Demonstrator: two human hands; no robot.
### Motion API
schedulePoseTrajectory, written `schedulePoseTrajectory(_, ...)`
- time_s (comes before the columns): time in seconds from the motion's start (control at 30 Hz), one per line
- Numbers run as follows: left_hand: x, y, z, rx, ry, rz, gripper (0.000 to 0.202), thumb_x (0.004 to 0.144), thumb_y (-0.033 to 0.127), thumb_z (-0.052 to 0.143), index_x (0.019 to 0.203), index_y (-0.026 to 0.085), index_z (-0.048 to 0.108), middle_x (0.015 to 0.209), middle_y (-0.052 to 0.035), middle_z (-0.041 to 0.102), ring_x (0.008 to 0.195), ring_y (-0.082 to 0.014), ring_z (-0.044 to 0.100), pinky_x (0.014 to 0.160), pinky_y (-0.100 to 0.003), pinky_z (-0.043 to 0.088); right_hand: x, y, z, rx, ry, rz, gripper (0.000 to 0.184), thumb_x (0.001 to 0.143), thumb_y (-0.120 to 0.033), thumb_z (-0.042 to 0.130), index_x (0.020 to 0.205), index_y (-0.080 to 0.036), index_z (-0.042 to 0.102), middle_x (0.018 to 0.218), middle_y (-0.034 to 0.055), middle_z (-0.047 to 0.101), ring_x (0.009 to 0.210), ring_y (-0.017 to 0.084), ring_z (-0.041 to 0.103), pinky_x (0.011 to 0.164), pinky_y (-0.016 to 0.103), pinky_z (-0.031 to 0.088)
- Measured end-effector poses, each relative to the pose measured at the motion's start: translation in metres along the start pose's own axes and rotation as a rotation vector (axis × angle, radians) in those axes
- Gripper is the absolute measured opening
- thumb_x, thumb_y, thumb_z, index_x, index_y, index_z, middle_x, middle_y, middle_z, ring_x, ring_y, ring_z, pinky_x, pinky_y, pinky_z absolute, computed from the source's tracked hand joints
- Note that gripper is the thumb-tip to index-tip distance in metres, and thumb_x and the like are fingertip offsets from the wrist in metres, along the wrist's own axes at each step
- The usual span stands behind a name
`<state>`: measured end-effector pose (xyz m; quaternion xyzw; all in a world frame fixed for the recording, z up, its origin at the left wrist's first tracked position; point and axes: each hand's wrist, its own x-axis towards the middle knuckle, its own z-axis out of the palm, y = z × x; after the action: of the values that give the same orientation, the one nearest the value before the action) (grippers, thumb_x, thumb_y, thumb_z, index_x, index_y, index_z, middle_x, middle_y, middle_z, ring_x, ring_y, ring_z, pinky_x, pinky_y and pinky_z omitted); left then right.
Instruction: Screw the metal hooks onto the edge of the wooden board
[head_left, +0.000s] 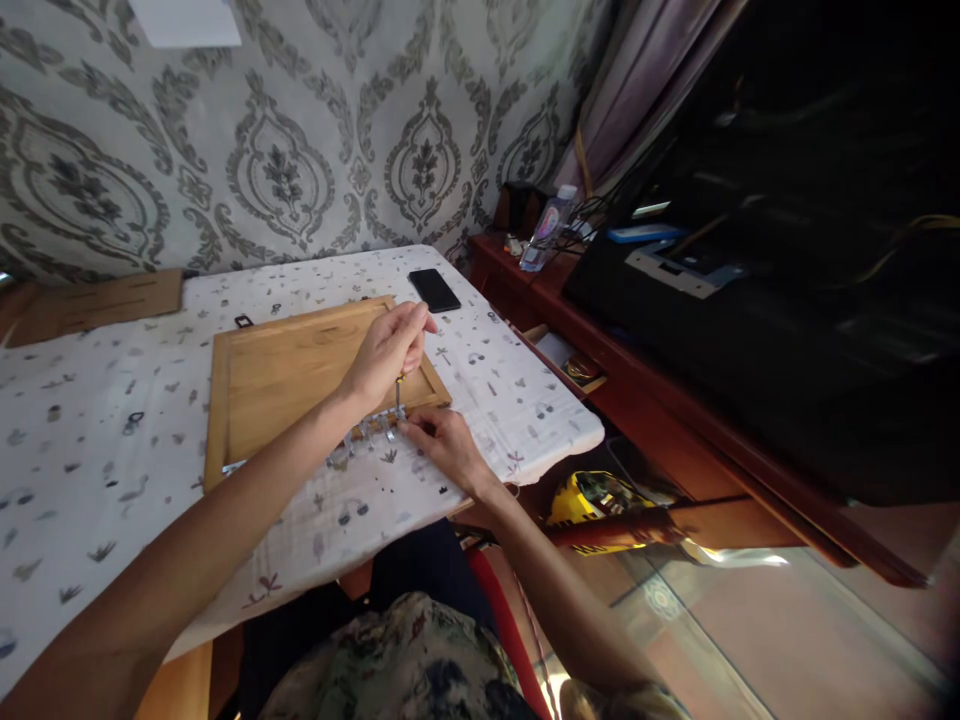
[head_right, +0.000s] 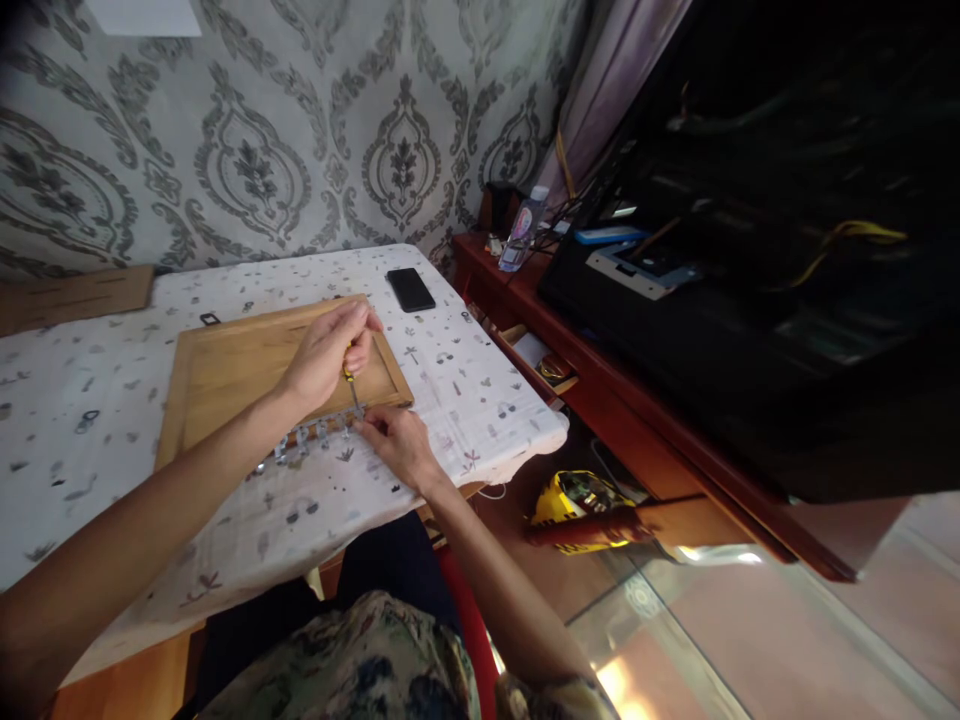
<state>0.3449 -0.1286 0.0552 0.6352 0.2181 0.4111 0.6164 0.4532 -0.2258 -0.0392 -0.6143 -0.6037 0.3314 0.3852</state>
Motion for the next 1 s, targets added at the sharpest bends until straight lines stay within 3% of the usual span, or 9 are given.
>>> schedulePoseTrajectory(0.1,-0.003,-0.003,0.004,0.038,0.162,0.072,0.033,0.102,0.045,0.062,0.082,0.021,0.055,0.060,0.0048,0.051,0.053,-0.0081,0.046,0.053,-0.020,0.039,0.001,0.001,0.001,-0.002,0.002,0.003,0.034,0.094,-0.040,0.061,0.067,-0.020,0.054,0.064,-0.0027,0.054,0.062,0.013,0.045,0.063,0.027,0.034)
schedulePoseTrajectory(0.17,-0.005,-0.003,0.006,0.021,0.217,0.071,0.031,0.104,0.040,0.062,0.082,0.022,0.053,0.063,0.0057,0.047,0.054,-0.0077,0.044,0.053,-0.020,0.039,0.001,0.002,0.002,-0.004,0.010,0.008,0.035,0.094,-0.041,0.062,0.067,-0.020,0.055,0.065,-0.0022,0.055,0.063,0.013,0.047,0.064,0.027,0.034)
schedulePoseTrajectory(0.27,-0.005,-0.002,0.010,-0.010,0.237,0.027,0.037,0.103,0.049,0.063,0.080,0.023,0.049,0.060,0.0089,0.033,0.048,-0.0072,0.033,0.046,-0.021,0.030,0.002,0.003,0.003,-0.006,0.020,0.012,0.036,0.093,-0.043,0.062,0.067,-0.020,0.056,0.066,-0.0017,0.057,0.064,0.013,0.049,0.064,0.027,0.035)
schedulePoseTrajectory(0.37,-0.003,-0.001,0.012,-0.021,0.245,0.009,0.048,0.098,0.064,0.062,0.077,0.023,0.049,0.055,0.0106,0.027,0.043,-0.0068,0.023,0.041,-0.022,0.020,0.003,0.004,0.002,-0.003,0.016,0.008,0.037,0.093,-0.045,0.062,0.066,-0.020,0.055,0.065,-0.0016,0.056,0.064,0.013,0.047,0.064,0.028,0.034)
schedulePoseTrajectory(0.47,0.000,0.000,0.010,-0.023,0.172,0.014,0.054,0.093,0.072,0.062,0.074,0.023,0.050,0.048,0.0119,0.024,0.040,-0.0066,0.019,0.039,-0.023,0.016,0.002,0.004,0.002,0.006,0.008,0.006,0.038,0.093,-0.047,0.062,0.066,-0.021,0.055,0.064,-0.0020,0.055,0.062,0.013,0.045,0.063,0.028,0.033)
schedulePoseTrajectory(0.63,0.002,0.001,0.002,-0.028,-0.073,-0.022,0.058,0.086,0.079,0.064,0.074,0.023,0.055,0.044,0.0122,0.023,0.038,-0.0062,0.016,0.040,-0.024,0.013,0.002,0.003,0.003,0.022,0.003,0.011,0.042,0.094,-0.052,0.060,0.067,-0.021,0.054,0.064,-0.0021,0.053,0.062,0.013,0.043,0.062,0.028,0.033)
schedulePoseTrajectory(0.7,0.001,0.000,0.000,-0.023,-0.092,-0.024,0.057,0.086,0.077,0.064,0.074,0.023,0.056,0.045,0.0115,0.025,0.039,-0.0065,0.017,0.040,-0.024,0.014,0.001,0.003,0.003,0.028,0.001,0.016,0.043,0.094,-0.055,0.060,0.067,-0.021,0.055,0.064,-0.0019,0.053,0.062,0.013,0.044,0.062,0.028,0.033)
schedulePoseTrajectory(0.87,-0.004,-0.005,0.003,0.043,0.135,0.118,0.046,0.093,0.064,0.066,0.076,0.022,0.054,0.053,0.0065,0.041,0.048,-0.0085,0.037,0.047,-0.023,0.031,0.002,0.002,0.003,0.034,0.002,0.025,0.043,0.093,-0.055,0.061,0.067,-0.021,0.055,0.063,-0.0023,0.051,0.062,0.013,0.044,0.061,0.028,0.033)
schedulePoseTrajectory(1.0,-0.007,-0.007,0.007,-0.019,0.164,0.125,0.045,0.091,0.063,0.069,0.077,0.023,0.054,0.055,0.0087,0.033,0.047,-0.0077,0.030,0.044,-0.023,0.024,0.003,0.003,0.003,0.036,0.012,0.026,0.041,0.093,-0.052,0.062,0.067,-0.021,0.055,0.063,-0.0019,0.052,0.062,0.013,0.044,0.061,0.028,0.033)
